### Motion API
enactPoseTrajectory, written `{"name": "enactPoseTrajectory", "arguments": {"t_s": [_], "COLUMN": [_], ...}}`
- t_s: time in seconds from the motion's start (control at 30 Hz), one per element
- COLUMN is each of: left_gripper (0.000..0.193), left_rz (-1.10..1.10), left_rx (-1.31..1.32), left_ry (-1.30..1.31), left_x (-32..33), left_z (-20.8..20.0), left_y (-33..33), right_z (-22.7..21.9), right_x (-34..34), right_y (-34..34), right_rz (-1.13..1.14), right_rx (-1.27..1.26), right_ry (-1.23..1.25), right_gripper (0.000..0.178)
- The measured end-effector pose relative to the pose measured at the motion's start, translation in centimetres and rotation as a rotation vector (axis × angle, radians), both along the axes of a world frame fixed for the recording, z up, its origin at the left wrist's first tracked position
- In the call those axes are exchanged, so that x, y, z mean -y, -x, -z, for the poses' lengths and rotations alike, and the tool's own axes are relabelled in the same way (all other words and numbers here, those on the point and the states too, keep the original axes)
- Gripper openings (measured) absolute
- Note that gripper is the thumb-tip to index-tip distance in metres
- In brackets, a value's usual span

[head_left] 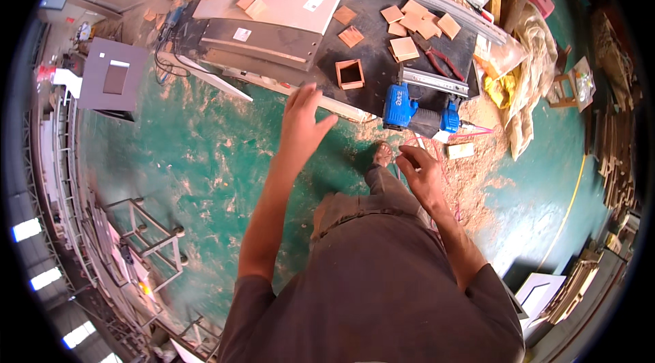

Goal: The person assembles small wooden boxes by hand, aligning and joining square wooden pieces. They use a blue pneumatic nail gun to fasten the pieces together on a workbench.

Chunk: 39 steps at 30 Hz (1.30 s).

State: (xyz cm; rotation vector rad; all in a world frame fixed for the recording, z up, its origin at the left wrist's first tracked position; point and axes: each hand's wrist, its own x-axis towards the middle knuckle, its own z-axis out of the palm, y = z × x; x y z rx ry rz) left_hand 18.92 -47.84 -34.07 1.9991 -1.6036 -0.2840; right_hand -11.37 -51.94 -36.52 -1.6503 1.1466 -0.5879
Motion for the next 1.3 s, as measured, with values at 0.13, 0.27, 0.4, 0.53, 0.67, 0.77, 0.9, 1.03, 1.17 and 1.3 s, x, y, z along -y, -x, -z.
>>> {"name": "enactPoseTrajectory", "arguments": {"t_s": [0.13, 0.27, 0.4, 0.53, 0.67, 0.77, 0.9, 1.03, 1.17, 1.3], "left_gripper": [0.072, 0.082, 0.079, 0.073, 0.069, 0.061, 0.067, 0.064, 0.054, 0.049], "left_rz": [0.14, 0.266, 0.362, 0.463, 0.525, 0.301, 0.379, 0.458, 0.538, 0.605], "left_rx": [0.113, 0.109, 0.095, 0.022, -0.307, -0.981, -1.422, -1.457, -1.694, -2.08], "left_ry": [-0.13, -0.237, -0.293, -0.21, -0.443, -0.441, -0.546, -0.59, -0.632, -0.807], "left_x": [6.6, 10.6, 12.8, 13.6, 14.7, 13.5, 13.0, 12.6, 12.7, 12.8], "left_z": [0.3, 2.0, 4.4, 6.1, 4.6, 3.4, -0.3, -1.2, -2.6, -0.9], "left_y": [-1.3, -1.4, -2.2, -3.7, -5.1, -5.8, -7.6, -7.6, -6.8, -6.2], "right_z": [-2.6, -1.4, -1.0, 0.1, -0.7, -1.5, -3.4, -5.5, -5.7, -7.5], "right_x": [2.1, 2.8, 2.8, 3.6, 5.5, 6.9, 6.9, 5.3, 4.7, 4.3], "right_y": [-2.2, -3.7, -5.4, -9.0, -13.2, -14.6, -15.3, -15.3, -14.8, -14.1], "right_rz": [-0.101, -0.101, -0.019, 0.093, 0.33, 0.412, 0.391, 0.351, 0.372, 0.42], "right_rx": [0.059, 0.084, 0.051, 0.011, -0.02, 0.016, 0.372, 0.628, 0.701, 0.75], "right_ry": [0.15, 0.251, 0.204, 0.203, 0.129, -0.003, -0.304, -0.352, -0.306, -0.346], "right_gripper": [0.021, 0.021, 0.02, 0.02, 0.026, 0.041, 0.063, 0.068, 0.066, 0.062]}}
